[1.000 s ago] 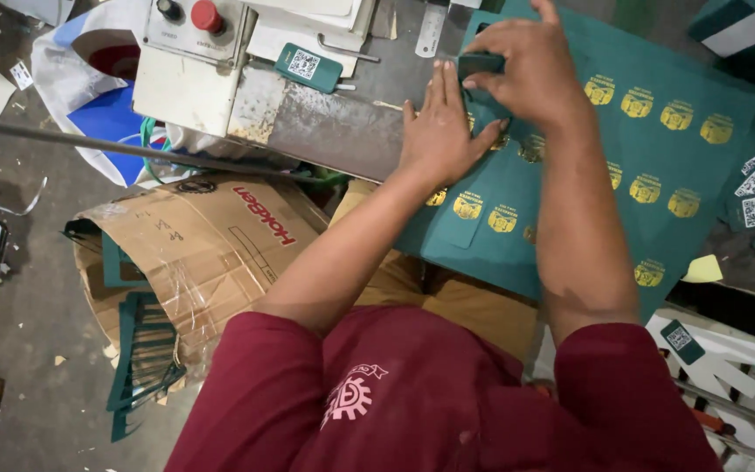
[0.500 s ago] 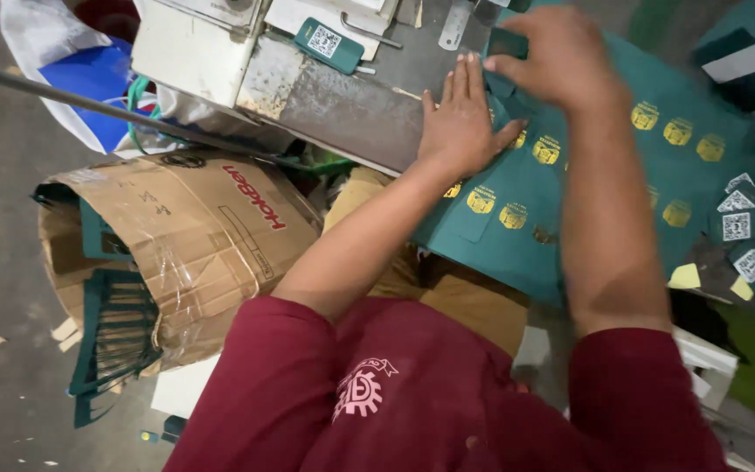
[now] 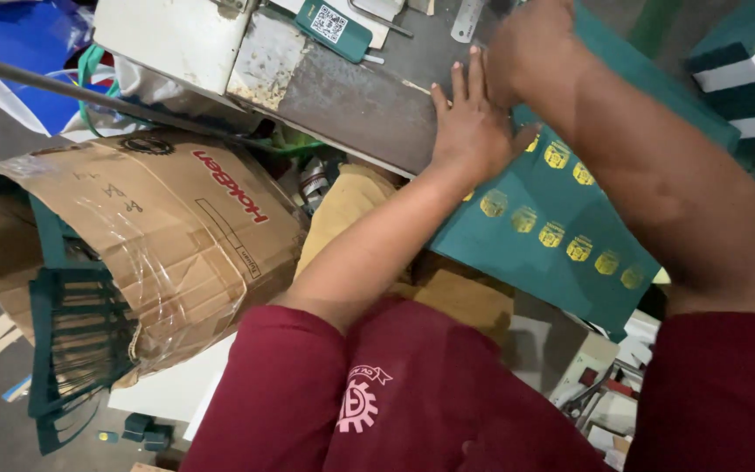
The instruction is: The person separates small printed labels or cards from a larger sheet.
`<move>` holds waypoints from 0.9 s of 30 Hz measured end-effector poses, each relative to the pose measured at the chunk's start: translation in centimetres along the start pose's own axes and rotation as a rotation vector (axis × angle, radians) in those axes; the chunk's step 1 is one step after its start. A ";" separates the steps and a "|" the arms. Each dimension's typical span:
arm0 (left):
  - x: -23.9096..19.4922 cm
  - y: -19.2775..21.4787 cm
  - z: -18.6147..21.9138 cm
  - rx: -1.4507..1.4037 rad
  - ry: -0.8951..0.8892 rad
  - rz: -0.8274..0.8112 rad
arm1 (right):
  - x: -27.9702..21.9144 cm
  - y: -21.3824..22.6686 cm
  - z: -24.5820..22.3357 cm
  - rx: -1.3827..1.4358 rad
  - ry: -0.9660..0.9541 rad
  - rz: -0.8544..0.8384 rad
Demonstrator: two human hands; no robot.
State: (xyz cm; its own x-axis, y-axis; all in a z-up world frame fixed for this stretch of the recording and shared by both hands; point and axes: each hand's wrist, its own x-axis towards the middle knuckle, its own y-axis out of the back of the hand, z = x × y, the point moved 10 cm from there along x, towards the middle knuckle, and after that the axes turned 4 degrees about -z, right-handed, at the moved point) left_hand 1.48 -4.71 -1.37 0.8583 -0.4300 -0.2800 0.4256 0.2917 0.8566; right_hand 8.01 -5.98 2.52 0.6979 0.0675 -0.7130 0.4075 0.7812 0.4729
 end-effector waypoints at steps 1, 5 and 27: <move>0.2 0.0 0.0 -0.009 0.002 -0.001 | 0.8 -1.6 0.5 -0.007 0.003 -0.006; -0.2 0.2 -0.2 -0.081 0.021 0.012 | 2.5 -5.7 0.9 0.187 0.056 0.160; -0.6 1.2 0.6 -0.082 -0.035 0.114 | -2.4 -9.6 5.3 0.758 0.112 1.466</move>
State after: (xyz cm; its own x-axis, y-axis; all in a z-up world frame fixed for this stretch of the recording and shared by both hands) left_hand 1.31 -4.61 0.11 0.8924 -0.4194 -0.1666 0.3495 0.4088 0.8430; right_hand 5.53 -16.97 2.45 0.6934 0.4949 0.5237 -0.3179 -0.4421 0.8387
